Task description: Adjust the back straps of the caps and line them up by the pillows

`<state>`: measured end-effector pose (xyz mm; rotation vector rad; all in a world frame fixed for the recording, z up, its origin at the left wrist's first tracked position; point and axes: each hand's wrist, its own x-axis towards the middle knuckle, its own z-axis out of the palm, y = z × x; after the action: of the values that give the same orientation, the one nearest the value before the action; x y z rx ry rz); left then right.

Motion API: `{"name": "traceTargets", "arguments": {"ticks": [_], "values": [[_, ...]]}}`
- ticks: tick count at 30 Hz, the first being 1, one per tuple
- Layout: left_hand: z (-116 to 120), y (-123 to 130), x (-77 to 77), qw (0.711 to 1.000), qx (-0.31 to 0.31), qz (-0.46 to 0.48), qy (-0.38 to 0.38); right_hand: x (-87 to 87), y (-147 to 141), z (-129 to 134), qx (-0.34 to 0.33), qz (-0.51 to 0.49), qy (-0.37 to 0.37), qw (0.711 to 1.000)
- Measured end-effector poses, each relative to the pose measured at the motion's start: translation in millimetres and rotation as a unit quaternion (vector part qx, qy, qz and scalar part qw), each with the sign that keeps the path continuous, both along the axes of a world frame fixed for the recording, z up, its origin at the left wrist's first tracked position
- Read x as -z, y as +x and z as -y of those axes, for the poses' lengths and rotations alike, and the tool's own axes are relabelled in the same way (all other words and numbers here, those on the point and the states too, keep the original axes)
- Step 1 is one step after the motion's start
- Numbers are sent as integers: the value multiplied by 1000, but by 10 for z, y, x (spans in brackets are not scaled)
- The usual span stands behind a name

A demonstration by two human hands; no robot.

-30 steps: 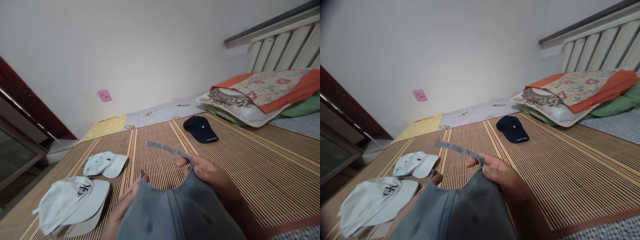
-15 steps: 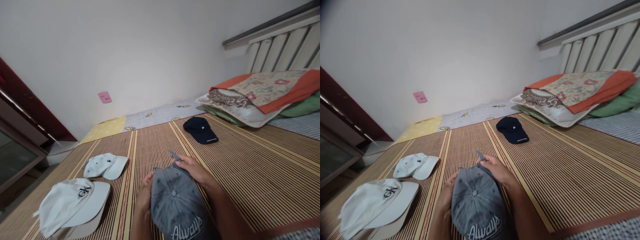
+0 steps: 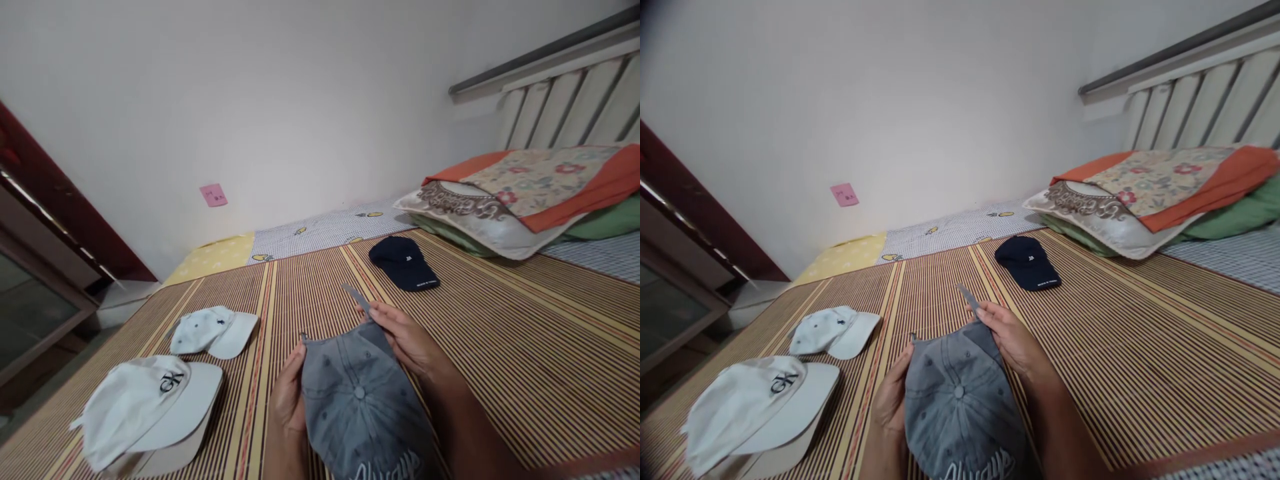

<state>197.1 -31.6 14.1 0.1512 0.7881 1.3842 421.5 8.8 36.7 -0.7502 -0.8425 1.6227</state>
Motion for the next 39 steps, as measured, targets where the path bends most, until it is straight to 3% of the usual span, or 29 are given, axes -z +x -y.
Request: {"name": "traceTargets", "arguments": {"ticks": [4, 10, 15, 18, 22, 27, 36, 39], "values": [[2, 46, -3, 1000, -12, 9, 8, -129, -7, 63, 12, -22, 43, 999], [-8, 39, 3, 998, -11, -52, 41, -262, -12, 103, 54, -38, 78, 995], [60, 38, -203, 988, -4, -123, 97, -276, -53, 87, 109, -34, 87, 990], [107, 36, -320, 983, -24, -153, 96, -272, -78, 94, 109, -32, 89, 990], [135, 29, -364, 977, -58, -176, 104, -254, -112, 103, 91, -16, 79, 993], [152, 35, -391, 977, -52, -179, 106, -257, -143, 103, 86, 20, 82, 993], [83, 78, -818, 965, 24, -229, 126, -354, -98, 86, 100, 17, 127, 987], [68, 100, -894, 964, 52, -222, 139, -425, -88, 122, 106, 15, 117, 987]]}}
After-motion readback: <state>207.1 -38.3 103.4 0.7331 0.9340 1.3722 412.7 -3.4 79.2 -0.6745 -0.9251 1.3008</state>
